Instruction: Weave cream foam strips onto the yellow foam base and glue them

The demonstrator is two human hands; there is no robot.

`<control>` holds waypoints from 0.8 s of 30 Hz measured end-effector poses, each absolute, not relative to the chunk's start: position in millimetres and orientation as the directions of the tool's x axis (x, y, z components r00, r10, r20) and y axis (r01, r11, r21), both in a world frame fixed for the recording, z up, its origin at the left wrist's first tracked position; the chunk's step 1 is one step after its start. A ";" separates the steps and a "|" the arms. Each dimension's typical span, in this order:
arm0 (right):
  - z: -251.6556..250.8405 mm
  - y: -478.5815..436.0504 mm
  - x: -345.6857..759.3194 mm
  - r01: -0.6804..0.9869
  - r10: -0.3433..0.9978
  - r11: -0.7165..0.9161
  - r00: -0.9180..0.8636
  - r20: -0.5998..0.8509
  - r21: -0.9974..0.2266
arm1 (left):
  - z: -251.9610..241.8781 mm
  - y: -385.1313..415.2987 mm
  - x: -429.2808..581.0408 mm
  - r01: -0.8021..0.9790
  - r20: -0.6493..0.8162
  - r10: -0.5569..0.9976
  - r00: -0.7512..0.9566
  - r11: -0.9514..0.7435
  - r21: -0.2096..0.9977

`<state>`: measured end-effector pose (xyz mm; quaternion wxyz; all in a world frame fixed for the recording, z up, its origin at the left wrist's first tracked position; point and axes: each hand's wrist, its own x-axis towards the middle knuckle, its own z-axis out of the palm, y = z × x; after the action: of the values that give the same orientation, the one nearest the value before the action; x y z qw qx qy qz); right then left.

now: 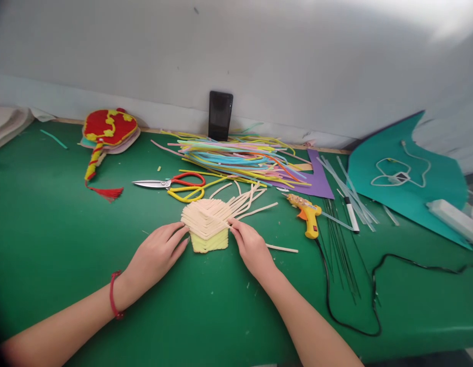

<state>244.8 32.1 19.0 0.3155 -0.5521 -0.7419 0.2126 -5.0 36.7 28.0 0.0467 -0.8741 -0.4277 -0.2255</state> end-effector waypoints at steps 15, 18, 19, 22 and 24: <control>16.2 35.4 244.5 0.675 0.949 0.309 -0.172 0.265 -0.669 | 24.6 72.5 -18.0 0.779 0.371 0.853 0.368 -0.500 0.378; 16.5 35.4 244.5 0.673 0.950 0.306 -0.174 0.258 -0.673 | 21.1 83.2 -20.2 0.756 0.303 0.879 0.367 -0.472 0.453; 16.7 35.3 244.4 0.674 0.951 0.305 -0.173 0.257 -0.673 | 20.1 85.8 -20.4 0.744 0.276 0.882 0.383 -0.471 0.474; 16.7 35.0 244.0 0.673 0.954 0.295 -0.168 0.248 -0.678 | 16.8 90.8 -20.5 0.726 0.188 0.868 0.460 -0.490 0.484; 16.0 35.0 243.8 0.670 0.957 0.288 -0.169 0.237 -0.684 | 15.0 92.3 -20.6 0.734 0.149 0.855 0.497 -0.506 0.453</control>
<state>243.8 35.0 16.0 0.3277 -0.5552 -0.7324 0.2188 -20.6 92.3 15.0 -0.1677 -0.8488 -0.4680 -0.1801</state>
